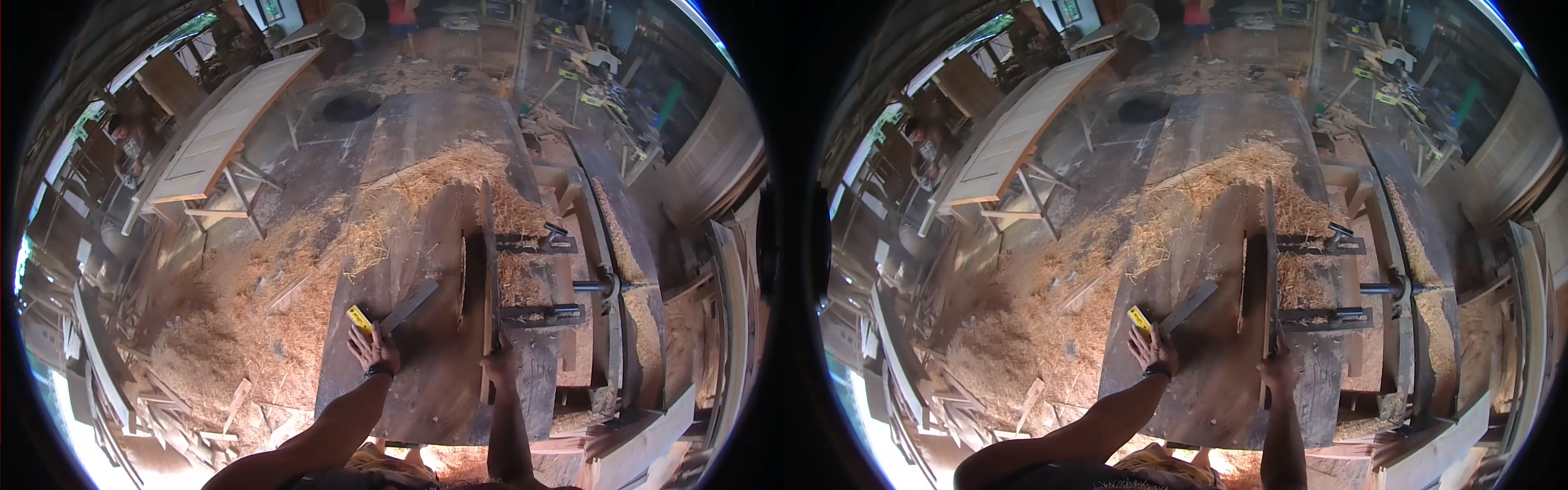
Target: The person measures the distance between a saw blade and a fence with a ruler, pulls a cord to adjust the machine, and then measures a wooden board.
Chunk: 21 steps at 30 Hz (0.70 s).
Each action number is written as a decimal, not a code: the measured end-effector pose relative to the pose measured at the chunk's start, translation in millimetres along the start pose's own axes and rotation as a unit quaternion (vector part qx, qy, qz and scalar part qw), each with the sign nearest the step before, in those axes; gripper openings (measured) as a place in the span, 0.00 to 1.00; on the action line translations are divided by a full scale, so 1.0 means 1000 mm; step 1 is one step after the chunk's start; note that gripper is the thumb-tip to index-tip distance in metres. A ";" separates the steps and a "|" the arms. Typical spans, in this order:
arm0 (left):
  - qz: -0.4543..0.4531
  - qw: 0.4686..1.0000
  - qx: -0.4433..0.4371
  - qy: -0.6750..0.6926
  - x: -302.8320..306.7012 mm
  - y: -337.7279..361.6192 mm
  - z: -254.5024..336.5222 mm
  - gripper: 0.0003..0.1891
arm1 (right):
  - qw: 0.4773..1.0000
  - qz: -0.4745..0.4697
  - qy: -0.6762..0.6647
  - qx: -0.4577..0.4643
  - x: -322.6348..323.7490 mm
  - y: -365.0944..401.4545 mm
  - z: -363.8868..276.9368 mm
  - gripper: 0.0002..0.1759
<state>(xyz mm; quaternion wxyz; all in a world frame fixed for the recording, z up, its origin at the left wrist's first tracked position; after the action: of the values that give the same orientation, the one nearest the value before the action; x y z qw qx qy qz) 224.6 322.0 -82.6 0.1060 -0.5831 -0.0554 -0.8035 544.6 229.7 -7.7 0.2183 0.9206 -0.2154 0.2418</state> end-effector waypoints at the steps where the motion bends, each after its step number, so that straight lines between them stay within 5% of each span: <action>1: 0.007 1.000 0.002 0.004 0.001 0.000 0.000 0.30 | 0.997 0.051 -0.002 0.058 -0.008 -0.006 0.005 0.54; 6: 0.029 0.999 -0.017 -0.004 0.003 0.001 0.002 0.30 | 0.995 0.084 0.012 0.052 -0.014 -0.013 -0.009 0.55; 9: 0.033 0.999 -0.011 0.007 -0.002 0.000 0.000 0.30 | 0.999 0.023 -0.035 0.011 -0.009 -0.014 0.009 0.56; 12: 0.027 1.000 -0.011 0.001 0.000 0.000 0.000 0.30 | 0.991 0.043 -0.083 0.100 -0.009 -0.017 0.012 0.55; 21: 0.024 1.000 0.000 -0.006 -0.008 0.000 -0.004 0.32 | 0.996 0.070 0.020 0.054 -0.015 -0.022 0.031 0.46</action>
<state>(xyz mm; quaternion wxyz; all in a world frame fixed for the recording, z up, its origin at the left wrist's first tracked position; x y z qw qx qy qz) 223.3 322.0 -91.2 0.1248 -0.5888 -0.0417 -0.7975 554.3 235.9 -47.2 0.1555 0.9087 -0.2612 0.2860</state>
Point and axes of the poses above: each hand's wrist, its own y-axis away from the middle knuckle, its own x-axis out of the back of the hand, z = x × y, the point moved 7 cm from there along -y, towards the middle knuckle, and after that the axes turned 2 degrees about z, right-handed, at the moved point
